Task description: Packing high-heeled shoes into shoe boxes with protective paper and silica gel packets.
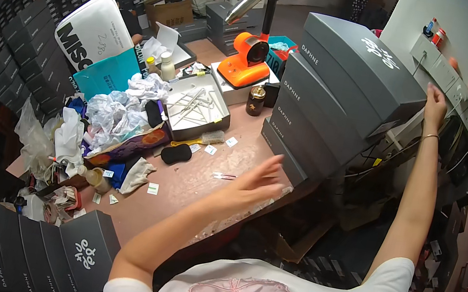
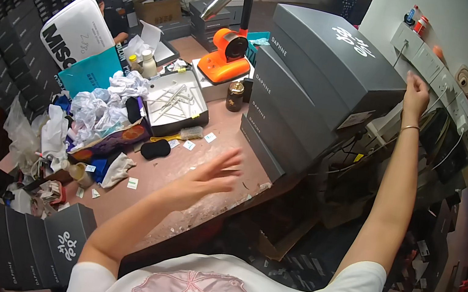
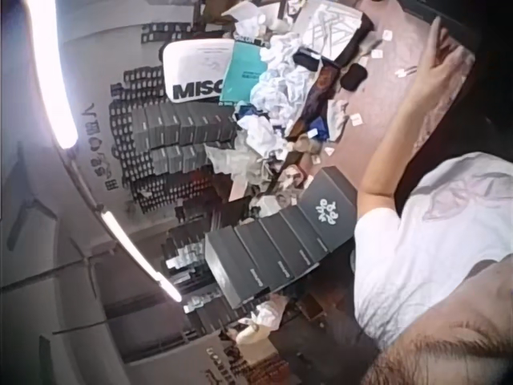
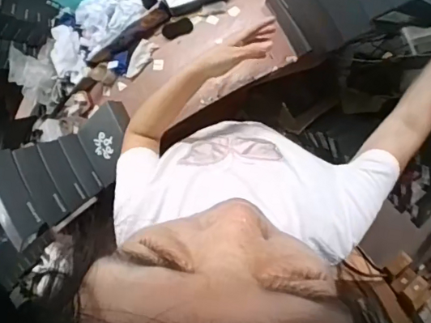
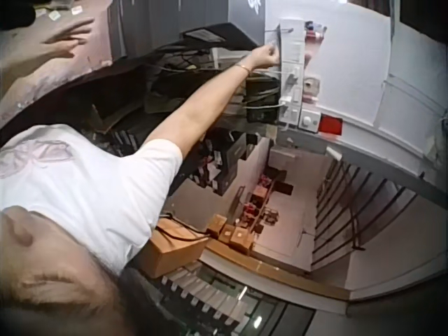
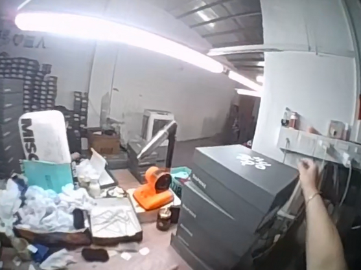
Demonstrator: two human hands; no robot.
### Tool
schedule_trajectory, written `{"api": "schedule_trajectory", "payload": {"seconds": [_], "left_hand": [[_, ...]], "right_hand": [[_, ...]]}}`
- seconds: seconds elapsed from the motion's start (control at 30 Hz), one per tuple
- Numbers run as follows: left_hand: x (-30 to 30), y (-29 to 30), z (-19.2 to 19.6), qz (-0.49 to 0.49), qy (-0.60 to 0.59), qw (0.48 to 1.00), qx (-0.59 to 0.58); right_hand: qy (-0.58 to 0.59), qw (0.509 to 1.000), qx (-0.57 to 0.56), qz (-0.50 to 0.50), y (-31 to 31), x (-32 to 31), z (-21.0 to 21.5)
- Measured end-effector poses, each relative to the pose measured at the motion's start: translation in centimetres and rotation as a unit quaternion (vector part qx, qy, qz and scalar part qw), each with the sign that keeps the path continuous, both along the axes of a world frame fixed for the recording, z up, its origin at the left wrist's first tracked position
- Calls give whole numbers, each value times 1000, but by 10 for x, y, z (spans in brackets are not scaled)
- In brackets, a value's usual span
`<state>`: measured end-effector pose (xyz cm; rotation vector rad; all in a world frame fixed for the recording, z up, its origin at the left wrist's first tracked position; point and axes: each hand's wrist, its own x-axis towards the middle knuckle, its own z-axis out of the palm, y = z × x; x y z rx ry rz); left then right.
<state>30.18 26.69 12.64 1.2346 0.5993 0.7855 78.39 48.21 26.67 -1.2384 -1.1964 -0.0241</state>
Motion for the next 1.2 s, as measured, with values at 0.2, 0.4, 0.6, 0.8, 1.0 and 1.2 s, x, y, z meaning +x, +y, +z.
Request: {"api": "schedule_trajectory", "payload": {"seconds": [0.2, 0.4, 0.6, 0.8, 1.0, 1.2], "left_hand": [[-241, -232, -150, 684, 184, 705, -33], [-335, -447, -187, 787, 386, 473, -86], [-331, -510, -186, 702, 510, 462, -184], [-341, -497, -227, 618, 600, 465, -207], [-302, -419, -257, 568, 332, 677, -329], [-247, -285, -263, 606, -176, 686, -363]], "right_hand": [[-47, 916, 93, 387, -135, -301, -26], [-129, 592, -388, 694, -311, -551, -336], [199, 428, -611, 636, -490, -715, -450], [151, 389, -708, 570, -460, -702, -393], [25, 485, -675, 556, -351, -604, -382], [-9, 465, -763, 449, -253, -505, -359]]}}
